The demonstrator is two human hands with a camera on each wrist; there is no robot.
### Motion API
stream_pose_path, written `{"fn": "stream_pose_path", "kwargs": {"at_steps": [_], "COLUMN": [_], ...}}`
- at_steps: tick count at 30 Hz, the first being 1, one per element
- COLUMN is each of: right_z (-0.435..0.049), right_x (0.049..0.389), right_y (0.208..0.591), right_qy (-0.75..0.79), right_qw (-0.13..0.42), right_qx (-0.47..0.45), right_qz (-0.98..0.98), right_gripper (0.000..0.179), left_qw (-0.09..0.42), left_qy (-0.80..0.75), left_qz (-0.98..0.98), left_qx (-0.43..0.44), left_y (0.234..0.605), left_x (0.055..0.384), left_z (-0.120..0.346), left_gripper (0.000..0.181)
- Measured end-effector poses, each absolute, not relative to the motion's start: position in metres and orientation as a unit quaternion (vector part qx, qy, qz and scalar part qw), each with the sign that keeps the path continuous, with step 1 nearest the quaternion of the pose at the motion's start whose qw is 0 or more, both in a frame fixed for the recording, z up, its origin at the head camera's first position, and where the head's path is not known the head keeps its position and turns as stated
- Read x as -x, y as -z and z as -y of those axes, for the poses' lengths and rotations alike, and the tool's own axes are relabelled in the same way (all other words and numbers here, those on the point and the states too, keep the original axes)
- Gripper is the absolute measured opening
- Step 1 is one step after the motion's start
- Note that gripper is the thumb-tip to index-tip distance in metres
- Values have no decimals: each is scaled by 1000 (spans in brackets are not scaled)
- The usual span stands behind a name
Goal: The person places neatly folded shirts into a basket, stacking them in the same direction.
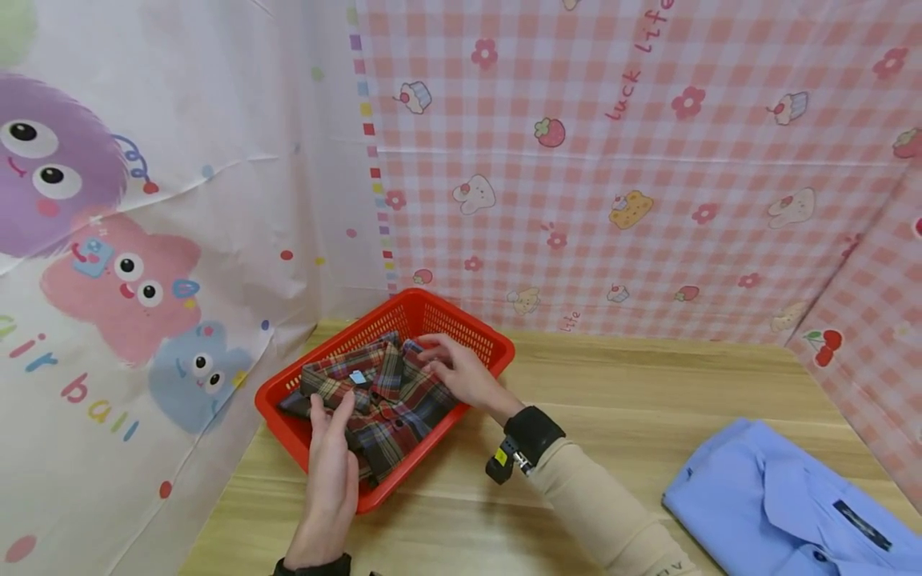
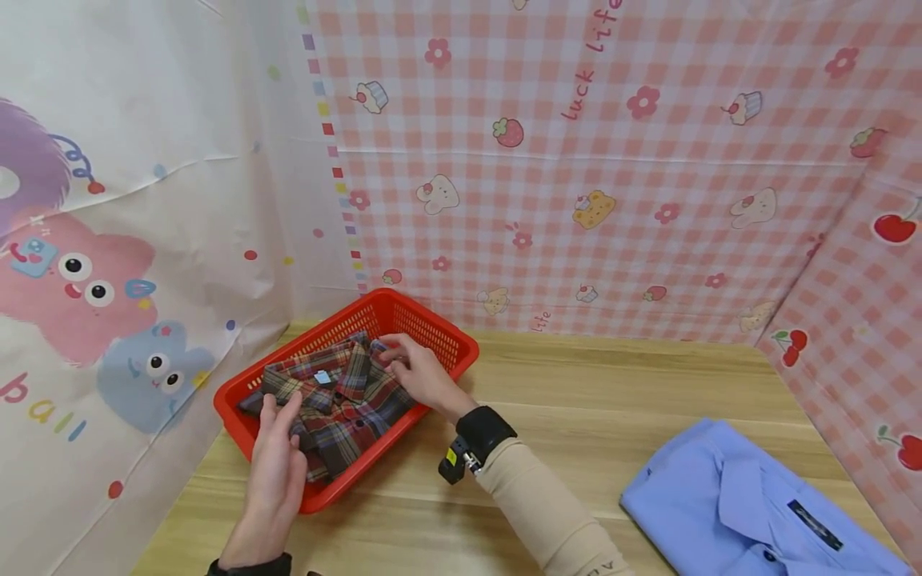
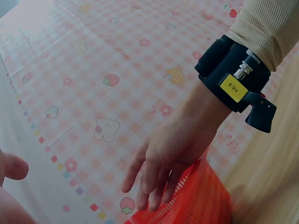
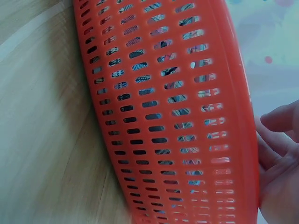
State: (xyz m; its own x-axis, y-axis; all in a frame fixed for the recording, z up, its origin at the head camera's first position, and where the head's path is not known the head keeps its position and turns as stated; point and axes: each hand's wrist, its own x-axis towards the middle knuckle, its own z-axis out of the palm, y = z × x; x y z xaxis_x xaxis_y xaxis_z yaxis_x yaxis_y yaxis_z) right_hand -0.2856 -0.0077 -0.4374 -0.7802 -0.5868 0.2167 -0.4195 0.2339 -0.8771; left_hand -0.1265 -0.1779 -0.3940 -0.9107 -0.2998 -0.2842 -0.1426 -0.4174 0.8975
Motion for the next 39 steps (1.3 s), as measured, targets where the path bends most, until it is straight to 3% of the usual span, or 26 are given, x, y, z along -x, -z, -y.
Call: {"fn": "stream_pose_path", "kwargs": {"at_steps": [13, 29, 39], "right_z": [-6, -22, -41], "right_x": [272, 247, 214], "right_y": [435, 449, 424], "right_qy": [542, 555, 543], "right_qw": [67, 0, -13], "right_qx": [322, 356, 378], "right_qz": [-774, -752, -749], "right_gripper": [41, 41, 41], "left_qw": [40, 24, 2], "left_qy": [824, 809, 758], "left_qz": [542, 578, 647], "left_qx": [-158, -105, -82], "left_y": [388, 392, 396], "left_x": [123, 117, 114], "left_z": [167, 150, 137], "left_gripper": [92, 86, 86]}}
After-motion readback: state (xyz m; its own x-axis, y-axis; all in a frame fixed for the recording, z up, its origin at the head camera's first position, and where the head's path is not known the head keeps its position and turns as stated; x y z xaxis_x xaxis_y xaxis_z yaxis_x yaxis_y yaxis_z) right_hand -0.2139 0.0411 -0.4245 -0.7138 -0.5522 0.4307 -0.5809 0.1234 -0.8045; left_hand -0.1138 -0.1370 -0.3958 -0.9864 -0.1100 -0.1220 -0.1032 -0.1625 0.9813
